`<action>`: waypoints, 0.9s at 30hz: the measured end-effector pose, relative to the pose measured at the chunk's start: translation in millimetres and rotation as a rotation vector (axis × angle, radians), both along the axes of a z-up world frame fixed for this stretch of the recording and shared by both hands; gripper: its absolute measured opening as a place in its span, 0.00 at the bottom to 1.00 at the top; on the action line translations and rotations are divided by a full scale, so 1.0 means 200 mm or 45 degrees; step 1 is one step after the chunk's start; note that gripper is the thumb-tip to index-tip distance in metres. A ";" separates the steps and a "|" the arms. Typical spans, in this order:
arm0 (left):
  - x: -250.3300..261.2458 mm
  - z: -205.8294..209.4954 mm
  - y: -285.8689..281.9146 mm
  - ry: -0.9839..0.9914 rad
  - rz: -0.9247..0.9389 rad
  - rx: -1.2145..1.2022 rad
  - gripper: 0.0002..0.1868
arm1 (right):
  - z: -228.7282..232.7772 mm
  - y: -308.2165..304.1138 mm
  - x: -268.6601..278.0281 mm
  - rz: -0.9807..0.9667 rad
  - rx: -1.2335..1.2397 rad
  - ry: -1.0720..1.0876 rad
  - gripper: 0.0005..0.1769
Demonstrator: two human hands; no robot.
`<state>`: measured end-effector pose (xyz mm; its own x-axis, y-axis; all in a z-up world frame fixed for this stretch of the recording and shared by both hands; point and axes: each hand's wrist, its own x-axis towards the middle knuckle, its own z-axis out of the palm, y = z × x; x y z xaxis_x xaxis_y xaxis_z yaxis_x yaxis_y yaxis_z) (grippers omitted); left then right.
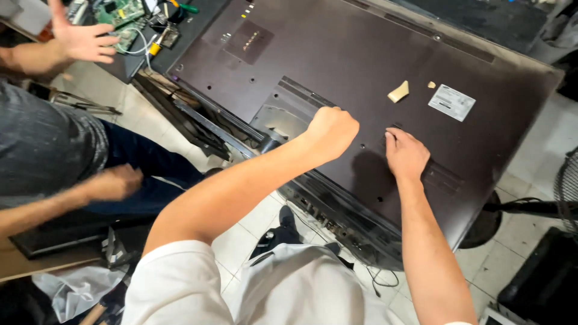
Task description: Unscrewing the back panel of a television for repair
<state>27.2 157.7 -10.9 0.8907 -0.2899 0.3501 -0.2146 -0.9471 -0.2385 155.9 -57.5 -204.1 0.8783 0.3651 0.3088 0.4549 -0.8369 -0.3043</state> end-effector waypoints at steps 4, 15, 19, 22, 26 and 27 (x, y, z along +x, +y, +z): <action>0.03 -0.07 -0.01 -0.084 0.075 0.001 0.11 | -0.02 -0.01 0.00 0.016 0.010 -0.004 0.10; 0.01 -0.05 0.20 -0.116 0.330 0.161 0.12 | 0.16 0.02 -0.08 -0.018 0.054 0.147 0.16; 0.06 -0.16 0.27 -0.043 0.352 0.186 0.15 | 0.05 0.01 -0.03 -0.040 0.019 0.114 0.11; 0.10 -0.28 0.29 -0.131 0.357 0.125 0.12 | 0.05 0.00 -0.04 -0.039 0.021 0.111 0.10; 0.15 -0.37 0.32 -0.042 0.347 0.138 0.13 | 0.08 0.01 -0.05 -0.006 0.016 0.111 0.10; 0.16 -0.39 0.33 -0.019 0.338 0.141 0.14 | 0.08 0.01 -0.05 0.004 0.015 0.112 0.10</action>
